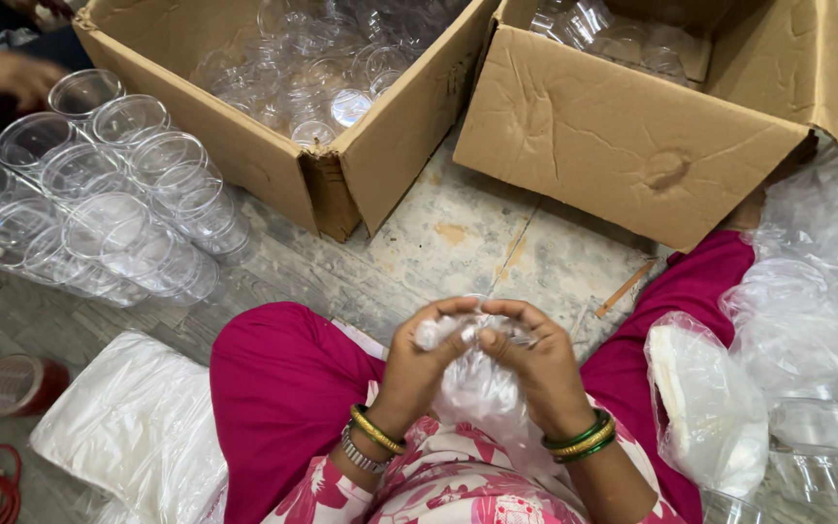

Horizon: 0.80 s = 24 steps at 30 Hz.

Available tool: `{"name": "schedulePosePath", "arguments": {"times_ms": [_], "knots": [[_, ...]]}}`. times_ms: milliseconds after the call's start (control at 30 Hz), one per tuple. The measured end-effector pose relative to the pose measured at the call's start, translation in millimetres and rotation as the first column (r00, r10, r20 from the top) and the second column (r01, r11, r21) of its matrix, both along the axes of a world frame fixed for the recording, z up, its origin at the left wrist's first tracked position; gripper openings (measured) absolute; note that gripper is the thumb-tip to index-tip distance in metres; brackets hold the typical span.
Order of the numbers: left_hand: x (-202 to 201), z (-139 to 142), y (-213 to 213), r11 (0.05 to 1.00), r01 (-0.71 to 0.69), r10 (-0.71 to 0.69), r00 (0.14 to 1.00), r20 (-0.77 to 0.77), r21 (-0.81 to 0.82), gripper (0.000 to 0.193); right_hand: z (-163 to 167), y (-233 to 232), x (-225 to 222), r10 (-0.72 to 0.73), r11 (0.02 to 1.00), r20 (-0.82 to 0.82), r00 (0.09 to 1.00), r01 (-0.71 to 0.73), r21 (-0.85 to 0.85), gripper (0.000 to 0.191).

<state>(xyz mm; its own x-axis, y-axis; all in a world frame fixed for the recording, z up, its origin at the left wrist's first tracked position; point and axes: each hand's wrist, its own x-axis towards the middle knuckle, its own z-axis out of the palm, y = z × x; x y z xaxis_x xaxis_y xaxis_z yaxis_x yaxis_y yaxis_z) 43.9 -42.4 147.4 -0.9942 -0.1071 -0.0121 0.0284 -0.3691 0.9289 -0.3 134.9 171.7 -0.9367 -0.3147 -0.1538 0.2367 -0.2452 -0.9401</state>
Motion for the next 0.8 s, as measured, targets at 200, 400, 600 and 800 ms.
{"name": "schedulePosePath", "arguments": {"times_ms": [200,400,600,800], "knots": [[-13.2,-26.4,-10.5,0.981,-0.165,0.166,0.986,0.006,0.101,0.01,-21.2,-6.5,-1.6,-0.087,0.966,-0.129,0.988,0.115,0.231,0.024],[-14.3,-15.5,-12.9,0.874,0.032,-0.163,0.959,0.231,0.485,0.027,-59.5,1.1,-18.1,-0.002,0.957,-0.085,0.996,0.026,0.29,0.025],[-24.2,-28.3,-9.1,0.956,0.188,-0.248,0.93,0.272,0.227,0.023,-58.0,24.3,-48.0,0.016,1.0,0.204,0.979,-0.01,-0.029,0.019],[-49.9,-64.3,-13.0,0.99,-0.011,-0.016,0.981,0.194,0.138,0.026,-72.9,28.2,-51.8,0.038,0.995,0.062,0.997,-0.044,0.09,0.02]]}}
